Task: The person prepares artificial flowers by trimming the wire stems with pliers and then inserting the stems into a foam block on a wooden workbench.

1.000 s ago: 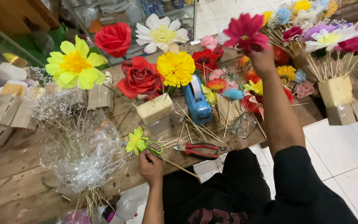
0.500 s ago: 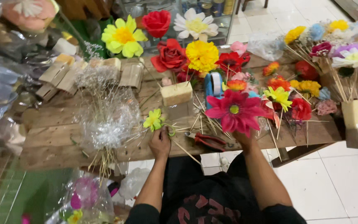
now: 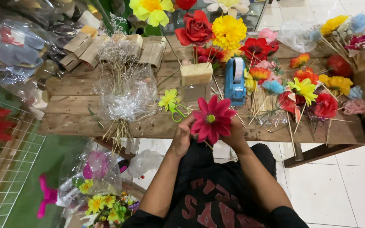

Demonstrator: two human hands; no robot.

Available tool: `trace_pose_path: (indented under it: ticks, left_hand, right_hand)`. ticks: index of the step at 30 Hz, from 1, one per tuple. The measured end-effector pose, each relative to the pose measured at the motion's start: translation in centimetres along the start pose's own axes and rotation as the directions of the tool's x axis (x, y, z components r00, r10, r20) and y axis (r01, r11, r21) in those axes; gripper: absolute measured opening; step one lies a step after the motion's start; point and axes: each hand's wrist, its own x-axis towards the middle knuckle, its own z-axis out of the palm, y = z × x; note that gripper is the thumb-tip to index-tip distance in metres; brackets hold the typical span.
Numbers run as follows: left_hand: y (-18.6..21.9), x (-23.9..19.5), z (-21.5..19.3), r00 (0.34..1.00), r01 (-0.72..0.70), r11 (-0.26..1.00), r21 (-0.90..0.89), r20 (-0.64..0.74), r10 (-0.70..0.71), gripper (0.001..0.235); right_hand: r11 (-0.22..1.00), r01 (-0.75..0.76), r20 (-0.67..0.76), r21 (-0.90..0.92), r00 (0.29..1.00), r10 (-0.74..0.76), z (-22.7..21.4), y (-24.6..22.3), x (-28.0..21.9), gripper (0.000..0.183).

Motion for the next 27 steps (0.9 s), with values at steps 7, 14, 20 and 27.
trace_pose_path:
  ticks: [7,14,20,27]
  left_hand:
    - [1.0,-1.8,0.6,0.967,0.161,0.987,0.023,-0.202,-0.153,0.037]
    - [-0.2,-2.2,-0.6,0.916,0.196,0.838,-0.509,-0.209,-0.342,0.024]
    - [0.4,-1.8,-0.8,0.917,0.137,0.807,-0.575,-0.233,-0.322,0.008]
    - [-1.7,-1.9,-1.8,0.941,0.106,0.798,-0.594,-0.200,-0.274,0.022]
  right_hand:
    - [0.999,0.026,0.012,-0.047,1.000,-0.025,0.9,-0.8,-0.5,0.011]
    - [0.983,0.177,0.215,-0.044,0.963,-0.163,0.1,-3.0,2.1,0.014]
    - [0.986,0.027,0.371,0.166,0.924,-0.088,-1.4,-10.3,5.9,0.034]
    - [0.839,-0.415,0.541,0.351,0.821,0.180,-1.7,-9.1,5.3,0.021]
